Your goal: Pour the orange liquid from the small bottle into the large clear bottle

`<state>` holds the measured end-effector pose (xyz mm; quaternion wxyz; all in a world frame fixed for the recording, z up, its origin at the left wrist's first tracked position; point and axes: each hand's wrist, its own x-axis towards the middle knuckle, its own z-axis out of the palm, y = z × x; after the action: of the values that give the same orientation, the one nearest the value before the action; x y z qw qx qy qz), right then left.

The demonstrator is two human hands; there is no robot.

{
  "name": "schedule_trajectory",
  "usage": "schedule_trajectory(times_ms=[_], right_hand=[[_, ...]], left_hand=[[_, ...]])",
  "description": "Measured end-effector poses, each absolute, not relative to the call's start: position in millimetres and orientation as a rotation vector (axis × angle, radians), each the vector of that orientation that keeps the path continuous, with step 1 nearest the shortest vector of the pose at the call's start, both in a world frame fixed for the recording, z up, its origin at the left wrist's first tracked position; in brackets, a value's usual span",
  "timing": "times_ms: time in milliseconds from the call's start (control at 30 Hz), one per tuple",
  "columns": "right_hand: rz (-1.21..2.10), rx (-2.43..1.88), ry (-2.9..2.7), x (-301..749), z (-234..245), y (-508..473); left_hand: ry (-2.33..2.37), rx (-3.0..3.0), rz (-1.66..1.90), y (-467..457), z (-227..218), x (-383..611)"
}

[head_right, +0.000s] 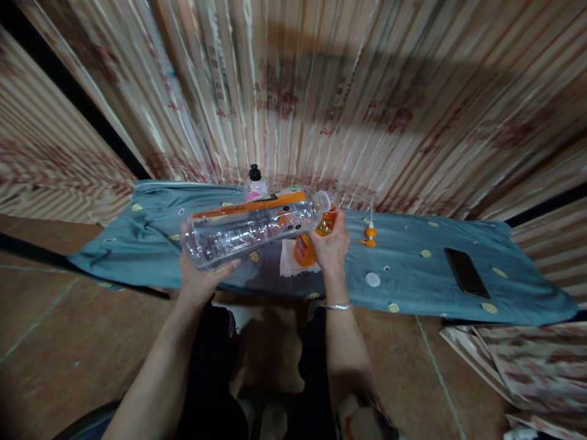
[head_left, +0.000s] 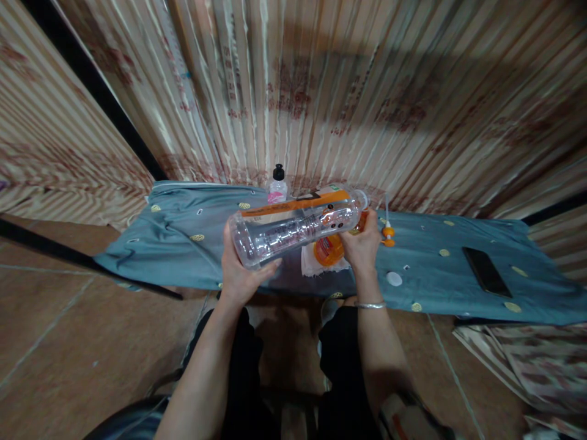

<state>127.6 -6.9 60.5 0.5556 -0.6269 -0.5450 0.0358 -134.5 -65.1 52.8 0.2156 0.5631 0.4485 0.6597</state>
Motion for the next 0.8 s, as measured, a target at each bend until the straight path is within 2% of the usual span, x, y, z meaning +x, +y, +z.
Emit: schedule_trajectory(times_ms=[800], right_hand=[[0.103,-1.494,-1.297,127.3,61.9,-7.9]], left_hand=[[1.236,1.59,1.788,-65.7,50.7,-136.2]])
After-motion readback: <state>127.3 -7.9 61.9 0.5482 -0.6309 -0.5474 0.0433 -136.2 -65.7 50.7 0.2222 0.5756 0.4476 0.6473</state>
